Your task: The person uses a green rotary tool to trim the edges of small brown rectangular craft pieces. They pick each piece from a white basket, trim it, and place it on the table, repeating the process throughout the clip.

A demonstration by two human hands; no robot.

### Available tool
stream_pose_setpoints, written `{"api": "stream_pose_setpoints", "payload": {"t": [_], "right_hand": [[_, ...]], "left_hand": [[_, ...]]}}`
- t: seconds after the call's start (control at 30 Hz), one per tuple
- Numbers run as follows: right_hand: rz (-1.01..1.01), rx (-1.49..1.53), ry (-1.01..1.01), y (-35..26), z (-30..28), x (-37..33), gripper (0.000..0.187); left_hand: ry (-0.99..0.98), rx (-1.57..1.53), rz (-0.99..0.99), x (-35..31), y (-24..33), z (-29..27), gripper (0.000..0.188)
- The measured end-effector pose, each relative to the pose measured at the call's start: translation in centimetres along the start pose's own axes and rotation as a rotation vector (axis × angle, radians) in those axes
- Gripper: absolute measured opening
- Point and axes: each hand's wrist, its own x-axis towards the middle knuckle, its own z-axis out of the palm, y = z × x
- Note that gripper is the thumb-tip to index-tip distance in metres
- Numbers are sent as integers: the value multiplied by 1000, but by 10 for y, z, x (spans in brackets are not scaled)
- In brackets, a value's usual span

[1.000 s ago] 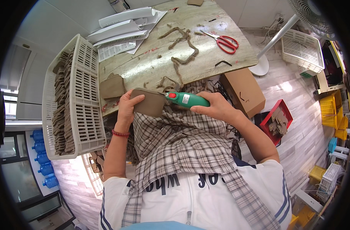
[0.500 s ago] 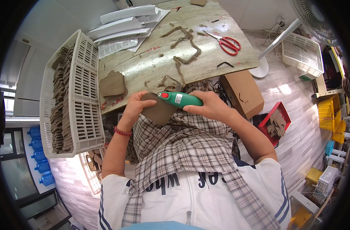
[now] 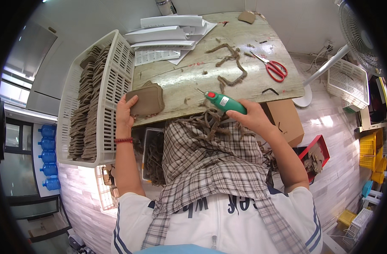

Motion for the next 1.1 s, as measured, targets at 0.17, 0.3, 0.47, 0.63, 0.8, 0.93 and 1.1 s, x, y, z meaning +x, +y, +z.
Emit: {"api": "stream_pose_setpoints", "payload": {"t": [0.17,0.3,0.47,0.63,0.8,0.93,1.1], "right_hand": [[-158,-338,194,22,-11,45,47],[-145,-494,243,35,-16,82,63],[-254,-612,262,39,0,132,81],[-337,-716,298,45,17,168,77],[-300,-870,421,42,32,186,81],[-238,-912,371,37,33,168,83],[-549,-780,657,40,31,165,83]], "left_hand": [[270,1444,285,41,-11,-18,68],[-166,1687,44,65,22,14,94],[-431,1667,-400,111,19,-7,102],[-248,1491,-159,101,4,-17,87],[-200,1382,-44,89,-17,-26,100],[-150,1273,-8,50,-10,1,89],[43,1222,370,34,6,34,67]]}}
